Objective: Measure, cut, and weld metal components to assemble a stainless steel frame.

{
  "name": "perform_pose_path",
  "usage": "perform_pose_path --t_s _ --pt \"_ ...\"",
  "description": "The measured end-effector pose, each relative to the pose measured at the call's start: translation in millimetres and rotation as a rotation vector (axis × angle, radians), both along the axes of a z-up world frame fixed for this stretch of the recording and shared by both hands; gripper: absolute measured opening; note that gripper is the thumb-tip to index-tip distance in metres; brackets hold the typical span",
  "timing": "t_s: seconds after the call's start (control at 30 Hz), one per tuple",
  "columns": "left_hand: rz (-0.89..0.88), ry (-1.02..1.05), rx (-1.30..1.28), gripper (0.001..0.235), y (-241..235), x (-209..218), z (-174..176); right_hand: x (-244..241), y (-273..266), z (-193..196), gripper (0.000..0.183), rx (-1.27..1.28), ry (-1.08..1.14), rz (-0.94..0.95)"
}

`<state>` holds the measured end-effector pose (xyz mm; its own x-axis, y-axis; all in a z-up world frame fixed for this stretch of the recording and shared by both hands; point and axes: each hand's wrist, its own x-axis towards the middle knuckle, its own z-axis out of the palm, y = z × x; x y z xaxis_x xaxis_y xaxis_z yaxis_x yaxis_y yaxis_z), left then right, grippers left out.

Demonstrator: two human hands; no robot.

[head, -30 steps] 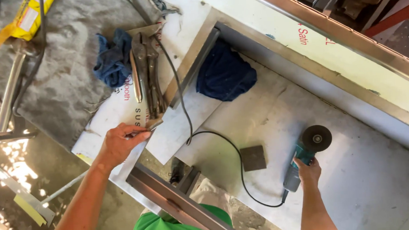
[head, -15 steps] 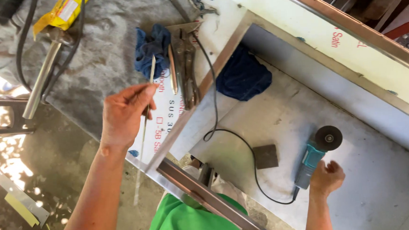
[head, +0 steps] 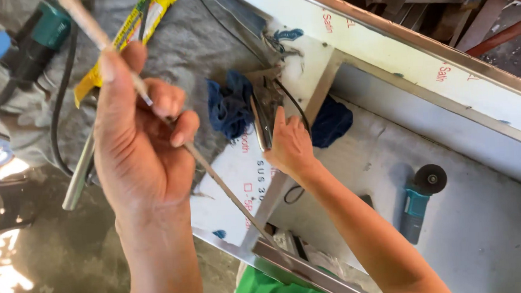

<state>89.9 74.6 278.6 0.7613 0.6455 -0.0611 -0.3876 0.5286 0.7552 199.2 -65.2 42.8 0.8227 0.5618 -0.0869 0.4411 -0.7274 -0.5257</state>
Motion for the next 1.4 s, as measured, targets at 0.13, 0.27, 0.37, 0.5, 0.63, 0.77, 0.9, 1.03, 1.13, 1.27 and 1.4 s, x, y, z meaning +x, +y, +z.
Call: perform_pose_path --t_s 0.13,0.27,0.37,0.5,0.63,0.77,0.9,1.03,1.13,1.27,1.4 --pt "-0.011 -0.057 -0.019 0.034 26.8 -3.7 -13.7 5.2 10.9 -6.0 0.116 -0.145 0.076 -0.063" --pt "-0.029 -0.035 -0.105 0.036 18.6 15.5 -36.5 25.5 -10.8 -10.3 0.085 0.029 0.301 -0.216" --pt "-0.018 -0.037 -0.141 0.037 -6.4 38.8 -50.9 32.2 -57.3 10.0 0.040 0.365 0.724 -0.300" --pt "-0.034 -0.071 -0.211 0.036 -62.2 74.5 -82.2 22.9 -141.9 66.1 0.013 0.980 1.007 -0.457" --pt "-0.266 0.058 -0.187 0.032 -137.7 114.8 -122.3 14.4 -232.2 101.7 0.010 1.138 0.771 -0.513" --pt "-0.254 0.210 -0.180 0.031 -194.0 151.6 -189.2 4.6 -303.5 73.8 0.012 0.904 0.580 -0.523" --pt "-0.234 0.358 -0.393 0.025 -241.6 164.9 -248.7 -20.1 -309.6 11.7 0.029 0.430 0.483 -0.559" --pt "-0.215 0.456 -0.561 0.020 -246.6 189.8 -312.2 -33.1 -331.5 -61.9 0.028 0.321 0.625 -0.580" --pt "-0.257 0.552 -0.658 0.021 -241.5 200.7 -353.2 -27.9 -334.2 -73.6 0.038 0.231 0.737 -0.771" --pt "-0.142 0.446 -0.608 0.021 -235.7 222.6 -369.1 1.2 -316.5 -59.5 0.041 0.359 0.744 -0.726" --pt "-0.123 0.440 -0.650 0.020 -241.1 236.1 -358.4 17.4 -298.0 -45.5 0.041 0.098 0.540 -0.622"
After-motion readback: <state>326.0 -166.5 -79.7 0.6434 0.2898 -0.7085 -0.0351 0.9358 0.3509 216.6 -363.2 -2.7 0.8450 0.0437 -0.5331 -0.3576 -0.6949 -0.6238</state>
